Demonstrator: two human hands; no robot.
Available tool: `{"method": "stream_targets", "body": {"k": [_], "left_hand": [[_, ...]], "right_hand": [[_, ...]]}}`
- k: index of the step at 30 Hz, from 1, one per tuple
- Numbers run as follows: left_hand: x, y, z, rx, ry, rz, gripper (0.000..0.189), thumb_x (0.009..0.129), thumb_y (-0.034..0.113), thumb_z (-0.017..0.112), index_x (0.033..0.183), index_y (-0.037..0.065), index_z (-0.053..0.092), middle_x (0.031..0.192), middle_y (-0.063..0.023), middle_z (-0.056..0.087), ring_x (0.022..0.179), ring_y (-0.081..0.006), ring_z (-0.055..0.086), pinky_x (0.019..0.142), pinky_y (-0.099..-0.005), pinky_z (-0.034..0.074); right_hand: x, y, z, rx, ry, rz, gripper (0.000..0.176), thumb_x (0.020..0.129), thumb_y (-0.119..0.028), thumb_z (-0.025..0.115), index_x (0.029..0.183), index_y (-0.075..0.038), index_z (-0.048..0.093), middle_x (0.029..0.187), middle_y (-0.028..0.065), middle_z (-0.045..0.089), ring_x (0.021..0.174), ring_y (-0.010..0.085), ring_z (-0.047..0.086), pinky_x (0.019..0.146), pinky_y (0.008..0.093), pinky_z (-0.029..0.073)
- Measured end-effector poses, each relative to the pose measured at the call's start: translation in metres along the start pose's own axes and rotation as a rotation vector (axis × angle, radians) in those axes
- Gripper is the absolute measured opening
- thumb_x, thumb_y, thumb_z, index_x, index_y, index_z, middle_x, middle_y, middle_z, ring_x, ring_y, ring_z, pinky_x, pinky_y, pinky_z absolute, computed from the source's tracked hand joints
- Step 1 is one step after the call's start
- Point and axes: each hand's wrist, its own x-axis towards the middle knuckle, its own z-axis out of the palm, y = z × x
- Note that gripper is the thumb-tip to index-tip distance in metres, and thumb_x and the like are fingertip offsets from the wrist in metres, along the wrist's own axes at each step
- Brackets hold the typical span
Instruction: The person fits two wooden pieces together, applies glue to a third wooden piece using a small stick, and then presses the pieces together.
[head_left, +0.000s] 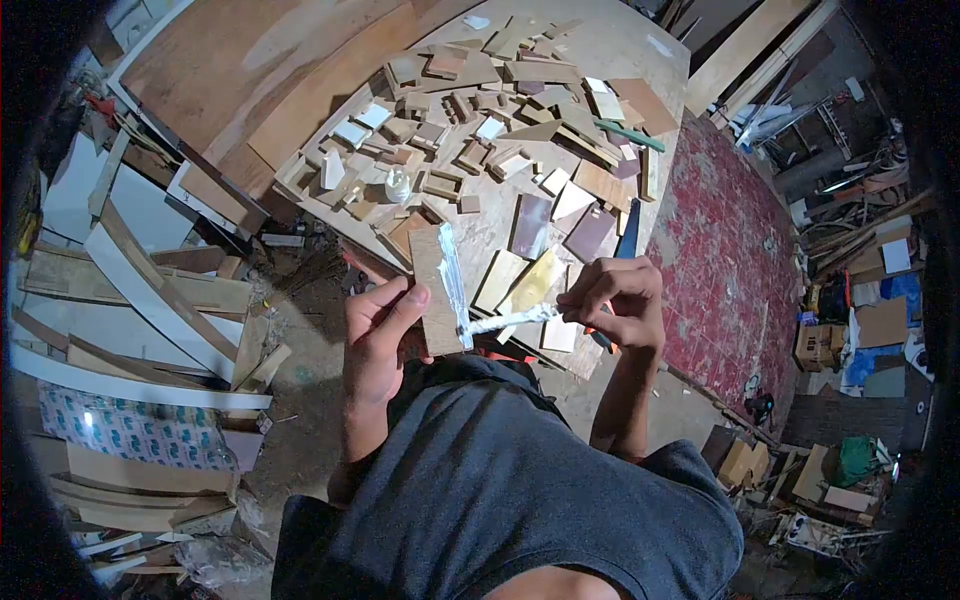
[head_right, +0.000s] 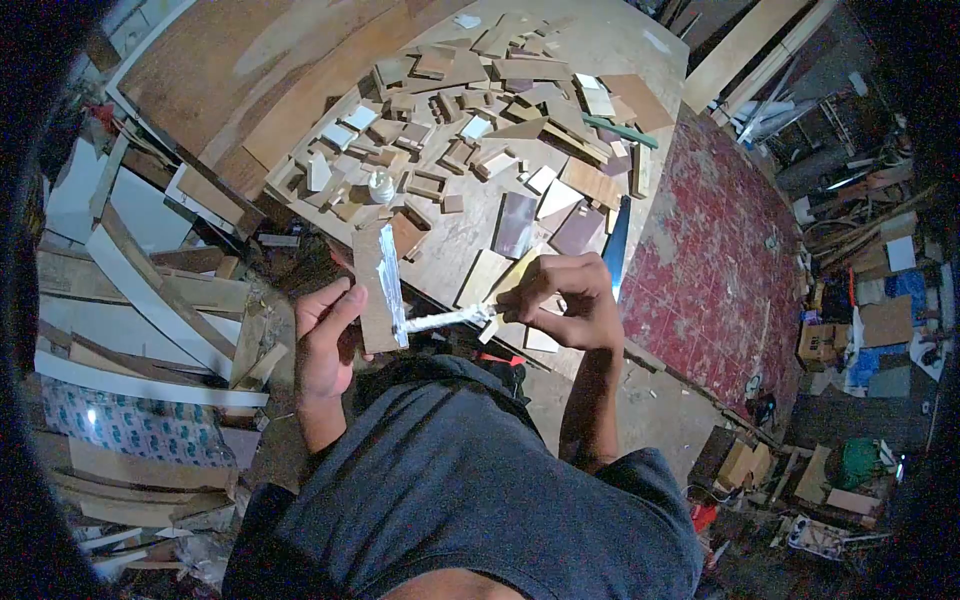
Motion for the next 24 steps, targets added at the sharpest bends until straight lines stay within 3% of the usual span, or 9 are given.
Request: {"method": "stream_targets", "body": {"k": [6,12,18,24], "left_hand": [[0.0002,-0.0027,-0.0017,0.001,-0.052,0.003,0.022,0.096,0.019,0.059,0.084,0.001,0.065,0.070,-0.0009,0.063,0.050,-0.0048,0.055,0.042,-0.0198,0.044],[-0.0011,-0.0042,-0.0042,0.018,-0.069,0.000,0.021,0.096,0.018,0.059,0.084,0.001,0.065,0.069,-0.0004,0.062,0.051,-0.0048,0.055,0.043,-0.0201,0.044],[-0.0014,-0.0025,-0.0027,0.016,-0.084,-0.007,0.021,0.096,0.017,0.059,0.085,0.001,0.065,0.069,0.0000,0.061,0.051,-0.0048,0.054,0.043,-0.0205,0.043],[0.0002,-0.0016,-0.0032,0.033,-0.061,-0.018,0.020,0.095,0.016,0.059,0.084,0.000,0.065,0.068,0.0004,0.061,0.051,-0.0048,0.054,0.043,-0.0203,0.043]], "right_hand": [[0.0006,0.0025,-0.0011,0.054,0.013,-0.007,0.015,0.071,-0.004,0.078,0.066,0.001,0.065,0.069,0.0145,0.067,0.069,0.0243,0.070,0.065,0.0335,0.058],[-0.0019,-0.0020,-0.0038,0.047,-0.100,0.030,0.013,0.070,-0.001,0.077,0.066,0.001,0.066,0.070,0.0151,0.067,0.069,0.0242,0.070,0.065,0.0338,0.058],[0.0000,0.0007,0.0002,0.078,0.048,-0.001,0.010,0.070,0.001,0.076,0.067,0.001,0.066,0.069,0.0137,0.067,0.068,0.0236,0.069,0.066,0.0340,0.058],[-0.0012,-0.0053,-0.0057,-0.051,-0.106,0.066,0.013,0.072,-0.005,0.078,0.067,0.000,0.066,0.070,0.0136,0.067,0.072,0.0243,0.071,0.067,0.0329,0.057]]}}
